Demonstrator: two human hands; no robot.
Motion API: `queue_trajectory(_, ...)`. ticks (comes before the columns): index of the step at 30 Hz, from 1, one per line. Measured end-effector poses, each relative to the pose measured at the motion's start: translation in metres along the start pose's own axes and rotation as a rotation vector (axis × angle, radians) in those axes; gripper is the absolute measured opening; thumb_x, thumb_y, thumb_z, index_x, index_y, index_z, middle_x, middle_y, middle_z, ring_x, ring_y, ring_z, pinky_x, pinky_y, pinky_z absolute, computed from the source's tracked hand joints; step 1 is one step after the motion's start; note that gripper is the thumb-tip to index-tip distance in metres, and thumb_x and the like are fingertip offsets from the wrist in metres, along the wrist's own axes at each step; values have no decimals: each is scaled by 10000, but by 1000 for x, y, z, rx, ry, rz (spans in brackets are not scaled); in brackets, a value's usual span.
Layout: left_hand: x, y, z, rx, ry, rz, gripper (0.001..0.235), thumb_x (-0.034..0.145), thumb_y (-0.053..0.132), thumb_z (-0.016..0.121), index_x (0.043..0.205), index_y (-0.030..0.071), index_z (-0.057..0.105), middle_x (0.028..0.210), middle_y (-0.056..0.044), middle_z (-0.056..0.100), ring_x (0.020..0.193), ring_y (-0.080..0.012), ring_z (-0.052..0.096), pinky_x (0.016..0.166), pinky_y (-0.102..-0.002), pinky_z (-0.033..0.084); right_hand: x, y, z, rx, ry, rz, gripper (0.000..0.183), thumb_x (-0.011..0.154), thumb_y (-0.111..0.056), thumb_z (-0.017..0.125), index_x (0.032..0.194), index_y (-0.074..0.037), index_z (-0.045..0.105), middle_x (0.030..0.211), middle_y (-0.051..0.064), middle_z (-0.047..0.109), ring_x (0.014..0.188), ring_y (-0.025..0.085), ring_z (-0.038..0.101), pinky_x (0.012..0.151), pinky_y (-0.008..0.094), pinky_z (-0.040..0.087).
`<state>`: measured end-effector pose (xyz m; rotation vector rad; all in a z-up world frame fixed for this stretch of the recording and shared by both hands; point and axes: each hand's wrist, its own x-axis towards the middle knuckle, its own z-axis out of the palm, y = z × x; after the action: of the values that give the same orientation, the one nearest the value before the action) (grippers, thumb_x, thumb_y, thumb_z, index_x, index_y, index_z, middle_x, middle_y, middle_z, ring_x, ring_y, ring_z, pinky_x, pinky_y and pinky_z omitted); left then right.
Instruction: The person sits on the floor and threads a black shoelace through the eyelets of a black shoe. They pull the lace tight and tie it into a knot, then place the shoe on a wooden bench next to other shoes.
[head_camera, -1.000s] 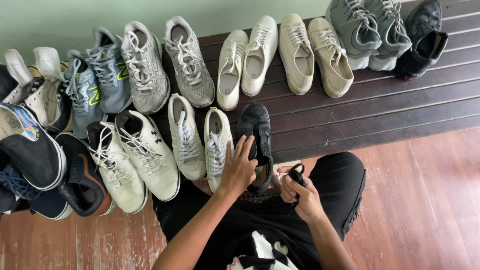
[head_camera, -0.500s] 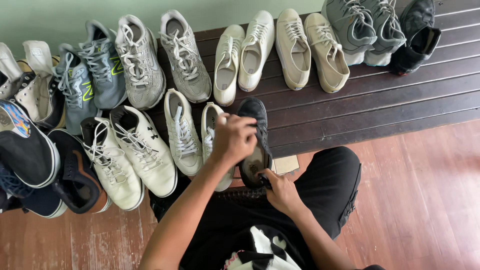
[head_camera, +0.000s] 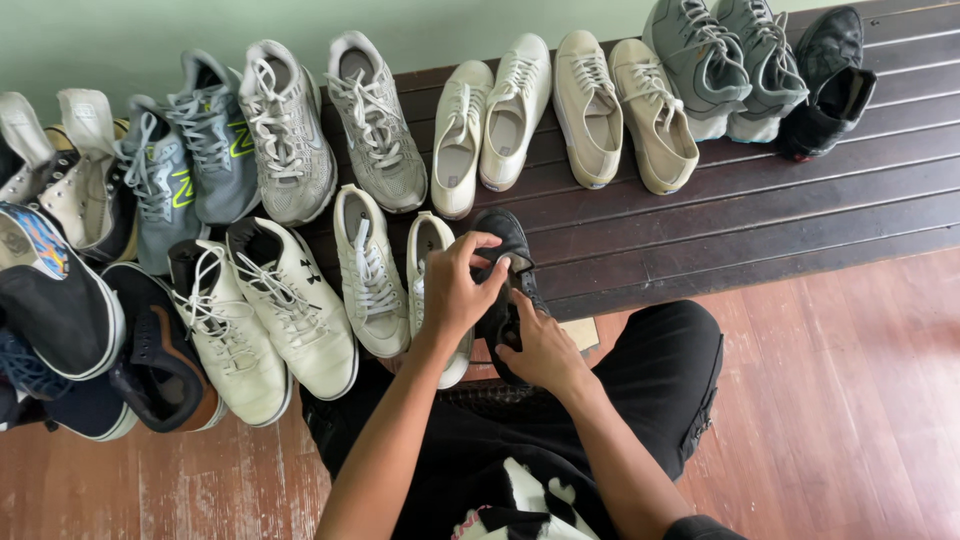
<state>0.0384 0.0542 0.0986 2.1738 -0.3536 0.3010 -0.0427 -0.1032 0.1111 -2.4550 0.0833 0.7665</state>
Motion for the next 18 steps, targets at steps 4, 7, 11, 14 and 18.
queue_trajectory(4,-31,4,-13,-180,20,-96,234,912,207,806,1128,138,749,1080,-28,812,810,-223,817,896,-380,541,-46,-35,-30,263,199,-294,762,915,26,665,1629,-16,402,1544,418,428,1260,654,579,955,755,564)
queue_trajectory(7,-65,-4,-21,-249,7,-175,202,955,194,801,1134,107,762,1078,-79,806,770,-248,816,850,-402,585,-63,-12,-29,316,363,-349,526,910,82,622,1412,-61,680,1415,261,630,1155,563,682,929,619,630)
queue_trajectory(11,-111,-6,-16,-262,-57,-261,154,976,201,780,1106,118,776,1060,-55,806,694,-207,795,777,-369,565,-36,37,2,281,310,-408,502,854,146,582,1138,-176,842,1145,41,817,991,304,816,814,395,676)
queue_trajectory(14,-128,0,-14,-210,-152,-351,160,911,188,803,1058,158,748,1071,-25,807,687,-234,808,717,-344,552,-13,32,21,-91,96,-387,330,895,17,563,1095,-135,777,1051,70,780,916,308,808,780,444,679)
queue_trajectory(18,-134,6,-18,-179,-295,-513,186,906,180,783,1022,83,674,788,-126,731,618,-307,765,653,-367,577,62,63,62,-295,-100,-223,245,853,-118,538,864,-119,783,886,127,782,792,364,794,683,500,653)
